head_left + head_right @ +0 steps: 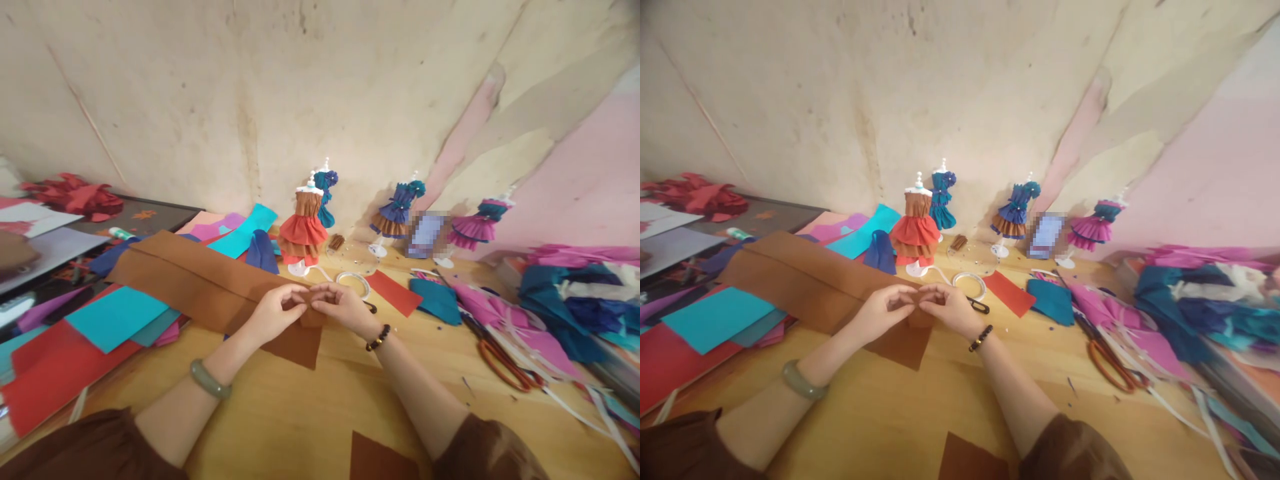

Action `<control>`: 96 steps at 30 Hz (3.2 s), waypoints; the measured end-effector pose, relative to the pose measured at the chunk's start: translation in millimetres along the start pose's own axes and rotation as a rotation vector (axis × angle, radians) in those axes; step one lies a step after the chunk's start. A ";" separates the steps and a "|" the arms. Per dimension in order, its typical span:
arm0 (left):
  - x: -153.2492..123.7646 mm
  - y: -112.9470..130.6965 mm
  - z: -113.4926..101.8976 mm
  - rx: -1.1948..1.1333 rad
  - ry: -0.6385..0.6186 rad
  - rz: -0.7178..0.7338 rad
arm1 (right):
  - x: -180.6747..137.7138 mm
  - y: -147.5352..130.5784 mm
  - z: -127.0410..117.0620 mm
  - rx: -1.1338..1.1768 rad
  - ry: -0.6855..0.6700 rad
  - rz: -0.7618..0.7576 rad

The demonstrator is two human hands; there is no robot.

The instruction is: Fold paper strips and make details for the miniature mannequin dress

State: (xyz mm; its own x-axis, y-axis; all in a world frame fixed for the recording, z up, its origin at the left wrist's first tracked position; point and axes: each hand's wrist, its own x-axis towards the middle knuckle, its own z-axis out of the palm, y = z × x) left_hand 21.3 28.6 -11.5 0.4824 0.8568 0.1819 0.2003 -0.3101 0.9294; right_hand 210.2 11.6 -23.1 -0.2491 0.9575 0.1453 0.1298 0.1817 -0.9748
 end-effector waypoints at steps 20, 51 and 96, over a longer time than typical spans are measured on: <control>-0.1 -3.3 0.1 -0.002 0.012 -0.037 | -1.2 3.3 -3.1 -0.080 -0.003 0.031; 0.2 -4.9 -2.5 0.042 0.038 0.009 | -3.6 -12.5 -4.4 -0.215 -0.023 0.015; 1.0 -11.2 -8.2 -0.280 -0.020 -0.121 | -6.4 -11.0 -15.1 -0.029 -0.012 0.101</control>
State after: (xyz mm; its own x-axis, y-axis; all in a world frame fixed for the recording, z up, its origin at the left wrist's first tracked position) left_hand 12.5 36.4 -19.1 0.4870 0.8713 0.0605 0.0159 -0.0781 0.9968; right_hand 224.8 6.9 -10.7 -0.2445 0.9686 0.0443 0.1824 0.0908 -0.9790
